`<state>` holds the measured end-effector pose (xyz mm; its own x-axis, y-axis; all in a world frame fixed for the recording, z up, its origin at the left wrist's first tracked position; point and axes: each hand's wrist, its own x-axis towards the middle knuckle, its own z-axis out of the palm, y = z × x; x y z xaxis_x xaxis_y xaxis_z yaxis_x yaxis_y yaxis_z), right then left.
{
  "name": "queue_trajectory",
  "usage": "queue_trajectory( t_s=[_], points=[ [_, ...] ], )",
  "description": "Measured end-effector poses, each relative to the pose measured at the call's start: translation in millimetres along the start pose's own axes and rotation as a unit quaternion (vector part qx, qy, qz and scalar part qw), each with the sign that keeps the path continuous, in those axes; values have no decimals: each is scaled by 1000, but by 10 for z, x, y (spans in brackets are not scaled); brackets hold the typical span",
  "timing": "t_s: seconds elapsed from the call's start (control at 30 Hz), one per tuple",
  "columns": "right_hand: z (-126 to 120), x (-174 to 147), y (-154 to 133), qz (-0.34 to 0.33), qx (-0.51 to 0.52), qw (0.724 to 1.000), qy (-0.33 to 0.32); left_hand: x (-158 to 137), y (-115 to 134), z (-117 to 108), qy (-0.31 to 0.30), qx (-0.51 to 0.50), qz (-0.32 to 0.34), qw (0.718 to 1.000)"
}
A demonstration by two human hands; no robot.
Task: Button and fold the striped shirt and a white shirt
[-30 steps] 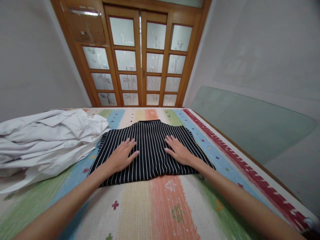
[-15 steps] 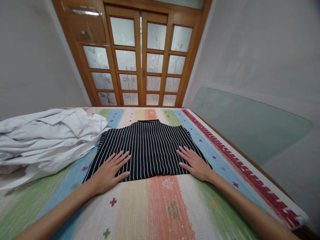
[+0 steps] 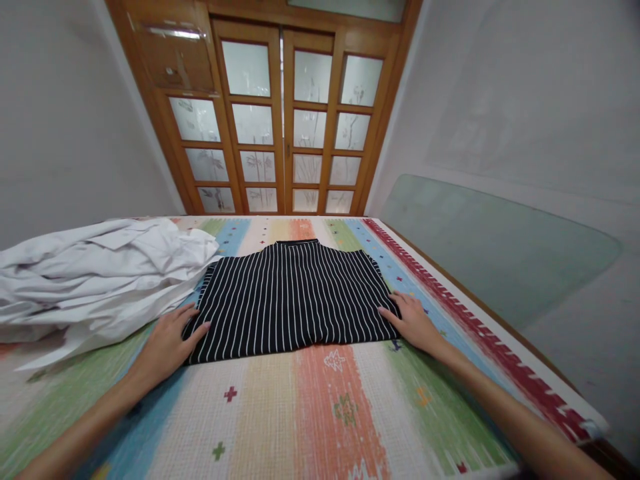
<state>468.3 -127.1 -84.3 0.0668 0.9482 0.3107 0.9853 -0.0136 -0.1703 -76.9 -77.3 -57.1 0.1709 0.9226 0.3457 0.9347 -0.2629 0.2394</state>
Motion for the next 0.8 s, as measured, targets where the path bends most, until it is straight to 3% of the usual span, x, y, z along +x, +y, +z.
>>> queue_trajectory(
  t_s=[0.1,0.23,0.37,0.57,0.8],
  points=[
    [-129,116,-57,52,-2,999,2,126,87,-155,-29,-6,-51,998],
    [-288,168,-183,130,-6,990,-50,235,203,-290,-103,5,-128,986],
    [-409,39,-359,178,-97,975,-86,143,324,-320,-144,94,-140,975],
    [-462,-114,-518,137,-208,964,-96,-83,563,-278,-122,257,-93,954],
    [-450,-119,-385,102,-234,963,-86,-94,460,-261,-127,265,-58,954]
  ],
)
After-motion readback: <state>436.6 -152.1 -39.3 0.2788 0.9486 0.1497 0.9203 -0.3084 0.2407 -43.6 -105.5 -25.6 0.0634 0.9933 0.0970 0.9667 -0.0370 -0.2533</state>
